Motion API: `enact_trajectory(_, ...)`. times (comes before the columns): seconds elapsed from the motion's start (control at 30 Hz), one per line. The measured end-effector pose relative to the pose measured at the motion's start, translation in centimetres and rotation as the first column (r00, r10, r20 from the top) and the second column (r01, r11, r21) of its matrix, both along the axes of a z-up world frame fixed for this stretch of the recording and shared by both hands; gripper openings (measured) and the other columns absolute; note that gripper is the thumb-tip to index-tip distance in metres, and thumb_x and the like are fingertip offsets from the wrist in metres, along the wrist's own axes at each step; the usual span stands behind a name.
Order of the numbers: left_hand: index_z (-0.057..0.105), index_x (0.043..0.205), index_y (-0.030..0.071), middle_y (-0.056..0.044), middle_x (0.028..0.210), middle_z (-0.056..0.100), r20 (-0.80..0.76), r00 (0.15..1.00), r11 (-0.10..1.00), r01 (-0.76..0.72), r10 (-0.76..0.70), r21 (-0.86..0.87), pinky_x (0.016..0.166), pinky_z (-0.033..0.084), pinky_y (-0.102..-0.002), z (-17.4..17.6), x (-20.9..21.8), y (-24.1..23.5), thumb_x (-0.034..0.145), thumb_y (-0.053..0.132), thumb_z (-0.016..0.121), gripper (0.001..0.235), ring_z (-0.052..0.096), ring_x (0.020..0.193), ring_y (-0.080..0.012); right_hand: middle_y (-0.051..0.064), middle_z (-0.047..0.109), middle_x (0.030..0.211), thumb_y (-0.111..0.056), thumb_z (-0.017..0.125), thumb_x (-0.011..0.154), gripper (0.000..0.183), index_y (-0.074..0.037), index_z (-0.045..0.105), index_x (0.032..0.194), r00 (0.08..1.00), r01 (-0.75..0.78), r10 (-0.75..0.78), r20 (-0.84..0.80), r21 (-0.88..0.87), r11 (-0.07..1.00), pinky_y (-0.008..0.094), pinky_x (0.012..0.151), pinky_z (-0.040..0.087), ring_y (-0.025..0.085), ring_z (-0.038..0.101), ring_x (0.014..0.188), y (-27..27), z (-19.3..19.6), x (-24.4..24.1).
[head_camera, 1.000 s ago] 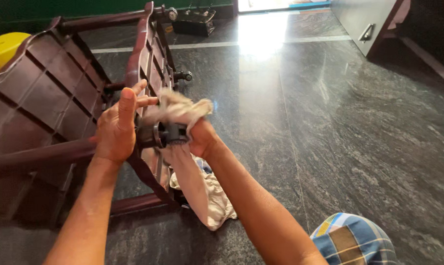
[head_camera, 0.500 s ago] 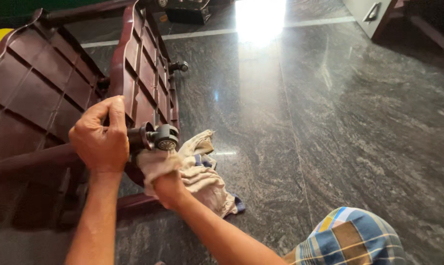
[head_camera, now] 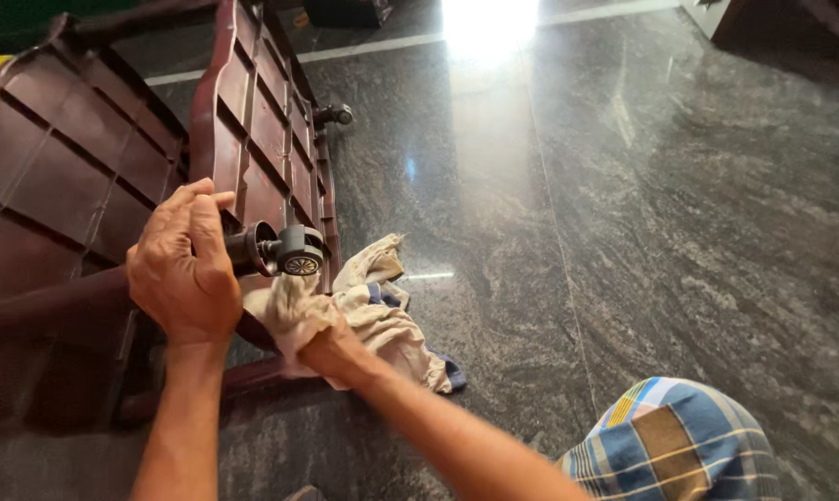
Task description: The person cleans the underside of an overturned wooden chair using a cloth and a toothbrush. They wipe the surface and scrub the crevices and wheels.
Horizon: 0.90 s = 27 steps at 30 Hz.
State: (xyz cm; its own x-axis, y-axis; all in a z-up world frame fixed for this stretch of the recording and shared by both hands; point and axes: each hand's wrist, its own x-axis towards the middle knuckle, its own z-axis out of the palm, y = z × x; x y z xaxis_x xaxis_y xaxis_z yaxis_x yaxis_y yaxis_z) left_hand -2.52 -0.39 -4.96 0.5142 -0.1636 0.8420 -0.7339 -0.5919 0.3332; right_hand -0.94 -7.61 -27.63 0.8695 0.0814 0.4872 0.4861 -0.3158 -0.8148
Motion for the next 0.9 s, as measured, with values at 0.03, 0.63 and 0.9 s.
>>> enact_trajectory(0.03,0.079,0.113,0.006,-0.012,0.123,0.076,0.012,0.999,1.0,0.03,-0.03,0.008,0.098,0.055,-0.039,-0.1,-0.3,0.1,0.117,0.031,0.047,0.04,0.073,0.113,-0.0298,0.004,0.069,0.08,-0.009,0.06,0.094,0.017,-0.006,0.067,0.109,0.981,0.174,-0.114,0.154,-0.471,0.865,0.027,0.055,0.053,0.009,0.062,0.058,-0.8,-0.4,0.2)
enact_trajectory(0.63,0.073,0.12,-0.003,-0.019,0.126,0.072,0.043,0.991,0.992,0.123,-0.125,0.038,0.119,0.047,-0.045,-1.5,-0.1,-0.5,0.12,0.046,0.018,0.073,0.067,0.127,-0.0348,0.007,0.072,0.094,-0.018,0.062,0.095,0.014,-0.011,0.068,0.107,0.916,0.351,-0.274,0.293,-0.253,0.902,0.032,0.067,0.055,0.016,0.067,0.078,2.2,-2.6,4.8)
enact_trajectory(0.9,0.074,0.12,-0.004,-0.02,0.134,0.071,0.001,0.998,0.996,0.062,-0.063,0.069,0.12,0.045,-0.044,-1.9,0.2,-0.3,0.12,0.05,0.011,0.083,0.066,0.133,-0.036,0.002,0.072,0.107,-0.017,0.064,0.091,0.023,-0.018,0.071,0.113,0.946,0.246,-0.159,0.284,-0.305,0.92,0.032,0.082,0.057,0.017,0.069,0.094,1.0,-1.0,2.1)
